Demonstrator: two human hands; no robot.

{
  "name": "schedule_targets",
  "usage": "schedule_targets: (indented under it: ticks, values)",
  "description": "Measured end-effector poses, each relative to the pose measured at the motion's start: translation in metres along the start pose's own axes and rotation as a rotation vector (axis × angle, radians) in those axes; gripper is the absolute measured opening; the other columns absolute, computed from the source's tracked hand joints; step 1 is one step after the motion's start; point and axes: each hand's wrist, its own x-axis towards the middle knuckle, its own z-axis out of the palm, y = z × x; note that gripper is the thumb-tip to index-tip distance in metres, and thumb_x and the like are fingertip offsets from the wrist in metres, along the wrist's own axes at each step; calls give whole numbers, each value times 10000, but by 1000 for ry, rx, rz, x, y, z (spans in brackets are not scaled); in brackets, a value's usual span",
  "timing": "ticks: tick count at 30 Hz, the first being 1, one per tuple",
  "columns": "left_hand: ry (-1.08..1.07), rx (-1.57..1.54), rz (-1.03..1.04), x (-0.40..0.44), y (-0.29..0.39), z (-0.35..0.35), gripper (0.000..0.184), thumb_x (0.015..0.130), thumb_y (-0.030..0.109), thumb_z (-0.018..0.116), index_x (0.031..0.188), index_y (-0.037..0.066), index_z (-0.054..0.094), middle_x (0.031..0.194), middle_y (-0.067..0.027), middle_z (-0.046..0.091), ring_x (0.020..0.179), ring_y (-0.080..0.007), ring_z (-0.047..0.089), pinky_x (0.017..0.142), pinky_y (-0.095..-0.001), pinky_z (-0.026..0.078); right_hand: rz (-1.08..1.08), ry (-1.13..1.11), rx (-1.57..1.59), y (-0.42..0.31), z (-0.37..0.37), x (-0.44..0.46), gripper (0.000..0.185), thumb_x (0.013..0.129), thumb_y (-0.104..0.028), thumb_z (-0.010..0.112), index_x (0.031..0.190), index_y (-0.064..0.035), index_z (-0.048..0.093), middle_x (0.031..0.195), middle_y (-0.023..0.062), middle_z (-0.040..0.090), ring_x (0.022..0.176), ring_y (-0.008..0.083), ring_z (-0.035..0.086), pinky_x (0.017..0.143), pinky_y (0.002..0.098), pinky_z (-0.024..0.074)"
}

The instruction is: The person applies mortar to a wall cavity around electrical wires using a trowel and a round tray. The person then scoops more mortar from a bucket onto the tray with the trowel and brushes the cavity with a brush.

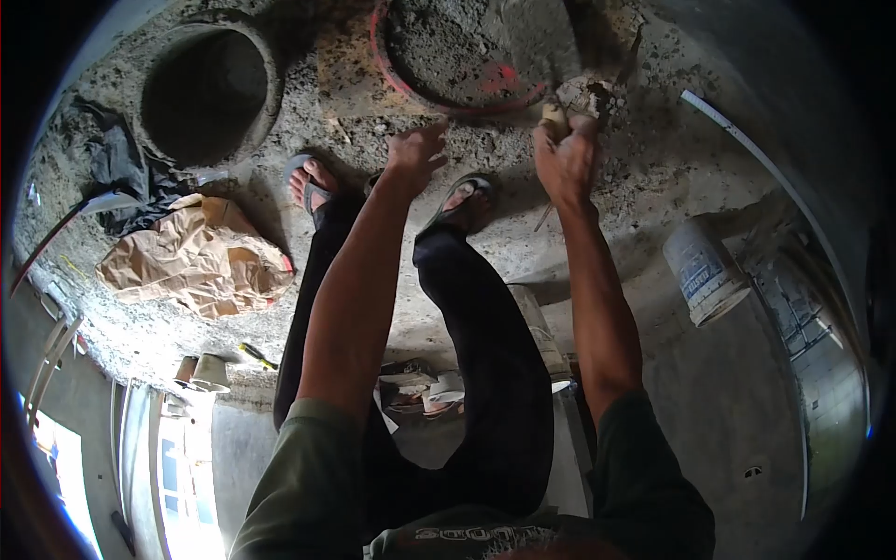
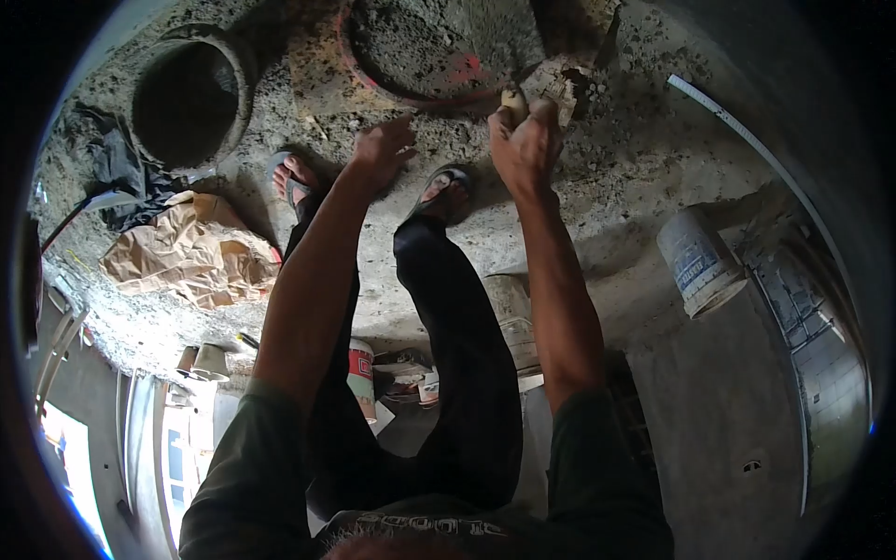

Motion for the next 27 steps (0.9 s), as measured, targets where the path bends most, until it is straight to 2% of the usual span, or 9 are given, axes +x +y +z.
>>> schedule_targets:
  ticks: [2,5,6,8,13,17,22,24,27]
  values:
    - [50,-188,-7,10,-4,22,441,999,180,501,1374,-50,471,1420,-194,468,1290,-321,485,1029,-486,455,-48,29,23,4,-13,-9,442,784,-177,743,1097,50,530,917,250,631,841,422,652,754,472,523]
    - [95,-245,8,14,2,43,403,1000,168,502,1321,-75,496,1325,-206,533,1242,-331,518,1022,-505,458,-493,384,48,1,-12,-4,427,822,-110,719,1154,27,487,873,235,617,790,412,657,693,486,530]
    - [101,-291,19,18,2,42,380,992,155,519,1296,-74,513,1289,-202,555,1224,-333,528,1020,-510,458,-490,384,55,7,4,-5,427,822,-110,719,1154,27,487,873,235,617,790,412,657,693,486,530]
    - [106,-330,14,25,1,39,355,982,142,540,1268,-68,526,1254,-193,572,1206,-333,538,1014,-517,460,-310,203,250,33,50,-2,405,837,-92,693,1162,32,486,883,242,626,772,414,664,655,457,540]
    - [88,-444,12,46,-9,31,313,964,118,578,1228,-45,541,1193,-180,598,1167,-335,562,994,-537,463,-376,212,137,40,75,8,382,844,-103,679,1148,39,497,896,255,637,792,418,672,662,438,554]
    - [71,-499,-9,52,-28,38,311,965,110,567,1239,-33,536,1169,-180,609,1133,-351,582,967,-551,474,-286,-23,47,58,74,4,361,854,-129,657,1124,52,499,881,255,625,794,449,648,679,483,529]
    - [185,-495,17,94,-32,31,269,946,83,552,1195,-21,546,1113,-182,632,954,-388,662,801,-526,561,-283,160,250,52,25,-20,348,869,-171,641,1102,45,499,863,236,628,777,428,651,663,460,522]
    - [97,-508,65,91,-26,35,256,915,78,581,1148,-24,551,1078,-184,639,921,-382,677,791,-533,565,-117,12,304,61,9,-37,376,876,-179,648,1125,50,483,830,207,643,730,388,664,635,444,524]
    - [398,-258,50,54,-5,56,297,855,135,630,1071,-52,551,986,-170,661,820,-335,705,721,-511,567,262,-138,515,47,-35,-75,400,913,-215,639,1177,24,457,732,96,613,590,210,618,536,364,494]
